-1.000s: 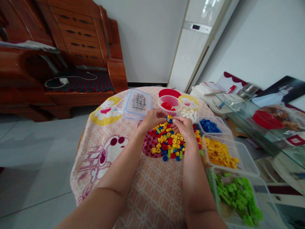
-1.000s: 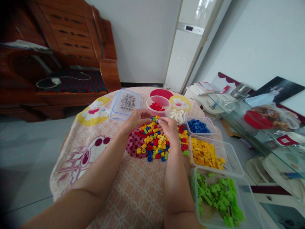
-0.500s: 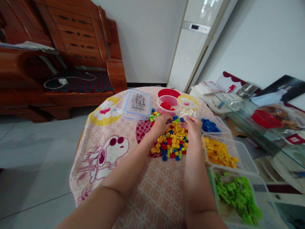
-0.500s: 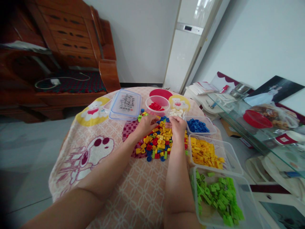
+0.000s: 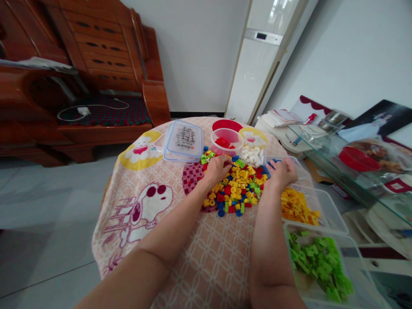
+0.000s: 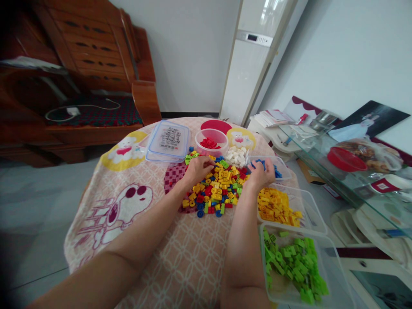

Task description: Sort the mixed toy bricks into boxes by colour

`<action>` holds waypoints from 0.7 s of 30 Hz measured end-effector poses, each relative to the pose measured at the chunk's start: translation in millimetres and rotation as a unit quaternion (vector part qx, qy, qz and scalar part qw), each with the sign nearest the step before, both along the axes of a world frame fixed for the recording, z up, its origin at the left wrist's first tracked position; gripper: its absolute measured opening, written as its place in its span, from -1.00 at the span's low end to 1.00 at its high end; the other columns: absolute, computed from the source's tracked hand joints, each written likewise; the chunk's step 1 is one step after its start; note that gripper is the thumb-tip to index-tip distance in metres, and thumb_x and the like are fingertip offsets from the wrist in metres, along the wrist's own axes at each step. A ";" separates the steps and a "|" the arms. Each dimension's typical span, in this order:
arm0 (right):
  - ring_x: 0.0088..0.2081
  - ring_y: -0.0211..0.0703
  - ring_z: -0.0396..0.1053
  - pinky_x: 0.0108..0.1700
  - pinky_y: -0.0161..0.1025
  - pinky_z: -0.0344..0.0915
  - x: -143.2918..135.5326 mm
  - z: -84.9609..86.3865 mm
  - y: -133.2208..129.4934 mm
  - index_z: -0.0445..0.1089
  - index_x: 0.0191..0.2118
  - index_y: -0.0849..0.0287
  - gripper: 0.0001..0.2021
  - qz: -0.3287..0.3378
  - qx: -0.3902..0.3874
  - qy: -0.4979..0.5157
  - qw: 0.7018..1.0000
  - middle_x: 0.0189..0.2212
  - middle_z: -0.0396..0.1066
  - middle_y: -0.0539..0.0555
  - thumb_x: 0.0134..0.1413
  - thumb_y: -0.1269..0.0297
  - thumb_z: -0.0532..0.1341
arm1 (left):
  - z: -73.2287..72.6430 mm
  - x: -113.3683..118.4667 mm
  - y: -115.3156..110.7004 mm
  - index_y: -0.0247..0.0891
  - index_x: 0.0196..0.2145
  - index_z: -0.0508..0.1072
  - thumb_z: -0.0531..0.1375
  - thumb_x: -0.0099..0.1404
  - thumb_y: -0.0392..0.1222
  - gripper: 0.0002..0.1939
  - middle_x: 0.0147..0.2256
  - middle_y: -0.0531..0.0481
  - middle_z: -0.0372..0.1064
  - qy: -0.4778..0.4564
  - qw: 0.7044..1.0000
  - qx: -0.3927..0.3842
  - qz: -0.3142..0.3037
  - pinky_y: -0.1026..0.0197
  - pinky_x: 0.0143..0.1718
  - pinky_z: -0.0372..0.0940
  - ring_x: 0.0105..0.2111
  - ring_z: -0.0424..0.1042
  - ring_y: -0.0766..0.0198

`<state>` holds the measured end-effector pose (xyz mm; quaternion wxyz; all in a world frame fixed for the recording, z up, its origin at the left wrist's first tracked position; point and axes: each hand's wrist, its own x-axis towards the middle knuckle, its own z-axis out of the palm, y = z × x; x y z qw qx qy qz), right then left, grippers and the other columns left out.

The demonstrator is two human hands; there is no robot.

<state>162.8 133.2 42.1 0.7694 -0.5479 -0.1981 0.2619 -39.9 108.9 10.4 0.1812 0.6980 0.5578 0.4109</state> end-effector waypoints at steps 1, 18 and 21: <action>-0.27 -0.15 0.58 -0.26 -0.14 0.63 -1.2 -1.5 0.5 0.45 -0.01 0.20 -0.55 0.010 -0.006 -0.010 1.000 0.03 0.45 0.16 -0.12 0.32 0.24 | 0.2 -2.1 1.9 -0.24 -0.27 0.63 0.23 0.23 -0.35 -0.83 -0.34 -0.02 0.61 -0.043 0.999 0.007 -0.001 0.23 -0.19 0.43 -0.31 0.56 0.22; -0.34 -0.11 0.60 -0.43 -0.22 0.59 -8.6 -6.9 2.5 0.48 0.01 0.27 -0.56 0.064 -0.023 -0.058 0.996 0.03 0.51 0.28 -0.05 0.30 0.22 | -9.1 -23.0 35.6 -0.37 0.21 0.43 0.24 0.21 -0.28 -0.42 0.15 -0.31 0.49 -0.311 0.945 0.032 -0.092 0.07 0.10 0.47 0.05 0.58 0.08; -0.38 -0.09 0.60 -0.43 -0.17 0.59 -10.0 -7.9 1.4 0.48 -0.02 0.29 -0.57 0.073 -0.011 -0.061 0.995 -0.02 0.53 0.28 -0.06 0.29 0.23 | -8.6 -24.7 34.7 -0.37 0.21 0.43 0.22 0.22 -0.27 -0.42 0.14 -0.31 0.49 -0.298 0.951 0.023 -0.080 0.11 0.01 0.50 0.03 0.59 0.08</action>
